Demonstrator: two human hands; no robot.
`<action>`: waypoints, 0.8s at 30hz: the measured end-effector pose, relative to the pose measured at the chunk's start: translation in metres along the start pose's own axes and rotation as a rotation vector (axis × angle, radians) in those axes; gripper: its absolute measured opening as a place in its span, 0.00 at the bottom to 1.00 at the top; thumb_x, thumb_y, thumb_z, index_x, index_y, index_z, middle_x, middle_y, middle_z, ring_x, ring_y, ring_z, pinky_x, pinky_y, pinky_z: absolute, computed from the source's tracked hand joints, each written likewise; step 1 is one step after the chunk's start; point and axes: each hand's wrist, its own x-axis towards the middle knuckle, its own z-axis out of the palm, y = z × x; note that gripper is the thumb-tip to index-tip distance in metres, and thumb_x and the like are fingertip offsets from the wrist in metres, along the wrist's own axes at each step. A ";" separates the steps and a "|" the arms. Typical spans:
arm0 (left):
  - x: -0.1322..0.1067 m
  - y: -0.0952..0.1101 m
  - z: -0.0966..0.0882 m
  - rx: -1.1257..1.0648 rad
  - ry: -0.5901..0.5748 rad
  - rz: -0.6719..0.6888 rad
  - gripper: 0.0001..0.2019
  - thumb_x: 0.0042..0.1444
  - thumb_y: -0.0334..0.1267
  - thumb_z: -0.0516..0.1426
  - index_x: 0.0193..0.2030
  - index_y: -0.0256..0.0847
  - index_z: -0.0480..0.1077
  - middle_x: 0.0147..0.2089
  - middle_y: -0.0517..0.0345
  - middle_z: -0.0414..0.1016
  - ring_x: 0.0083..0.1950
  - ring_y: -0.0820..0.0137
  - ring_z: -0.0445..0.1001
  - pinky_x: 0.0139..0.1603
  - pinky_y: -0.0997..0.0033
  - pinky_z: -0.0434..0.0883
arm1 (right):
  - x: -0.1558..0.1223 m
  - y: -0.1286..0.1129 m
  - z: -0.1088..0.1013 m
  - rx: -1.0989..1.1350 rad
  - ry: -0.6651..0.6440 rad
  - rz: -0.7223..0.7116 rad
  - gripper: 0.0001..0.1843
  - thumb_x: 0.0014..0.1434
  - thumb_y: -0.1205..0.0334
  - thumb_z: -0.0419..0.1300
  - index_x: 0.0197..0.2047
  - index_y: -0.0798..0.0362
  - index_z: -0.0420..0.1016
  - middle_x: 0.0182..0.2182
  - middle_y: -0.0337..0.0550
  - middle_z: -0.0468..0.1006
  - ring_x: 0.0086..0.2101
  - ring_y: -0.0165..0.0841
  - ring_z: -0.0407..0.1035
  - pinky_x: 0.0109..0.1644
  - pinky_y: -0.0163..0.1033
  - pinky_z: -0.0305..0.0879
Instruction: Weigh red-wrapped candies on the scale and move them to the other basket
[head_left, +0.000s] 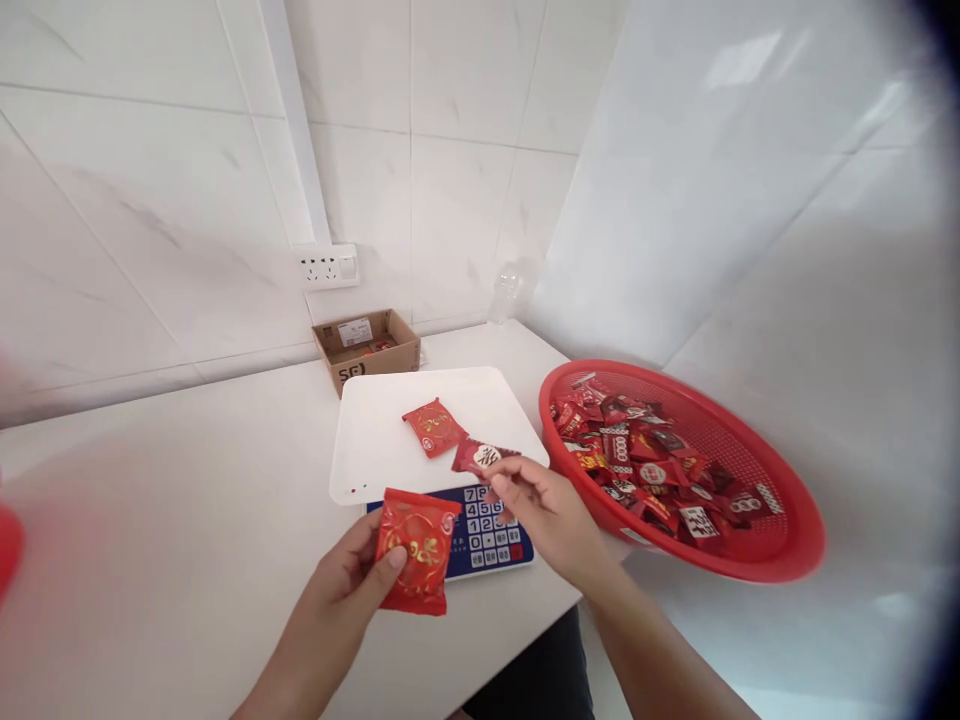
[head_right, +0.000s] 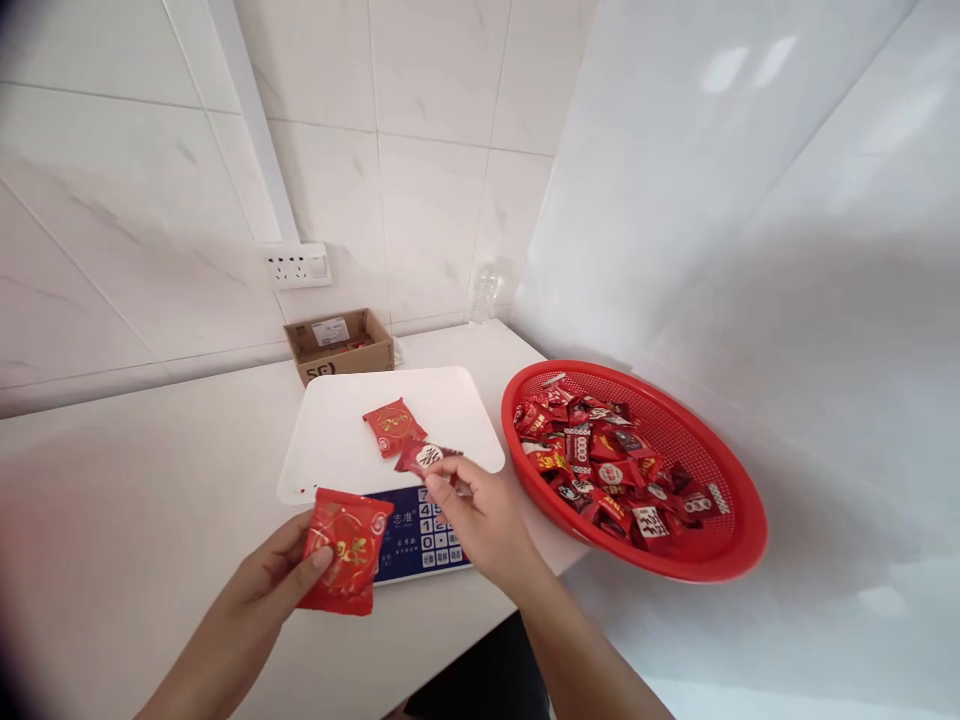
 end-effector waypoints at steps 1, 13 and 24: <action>-0.002 0.001 -0.005 -0.006 0.039 -0.007 0.27 0.55 0.50 0.56 0.60 0.46 0.60 0.56 0.55 0.74 0.52 0.62 0.73 0.49 0.68 0.71 | 0.005 0.000 -0.004 -0.097 0.030 -0.026 0.17 0.59 0.47 0.52 0.40 0.49 0.73 0.34 0.43 0.78 0.35 0.36 0.72 0.36 0.40 0.69; -0.014 0.008 -0.021 -0.010 0.250 -0.020 0.27 0.52 0.52 0.58 0.56 0.45 0.63 0.51 0.56 0.77 0.51 0.61 0.73 0.47 0.67 0.72 | 0.031 -0.003 -0.003 -0.795 0.048 -0.173 0.16 0.64 0.58 0.48 0.48 0.47 0.74 0.43 0.45 0.75 0.44 0.39 0.68 0.44 0.41 0.63; -0.010 -0.005 -0.033 0.050 0.259 -0.019 0.31 0.47 0.54 0.62 0.57 0.46 0.64 0.51 0.54 0.77 0.51 0.55 0.74 0.47 0.62 0.76 | 0.083 0.010 0.025 -0.908 -0.123 -0.311 0.27 0.58 0.76 0.47 0.58 0.52 0.68 0.51 0.50 0.70 0.48 0.42 0.60 0.50 0.44 0.62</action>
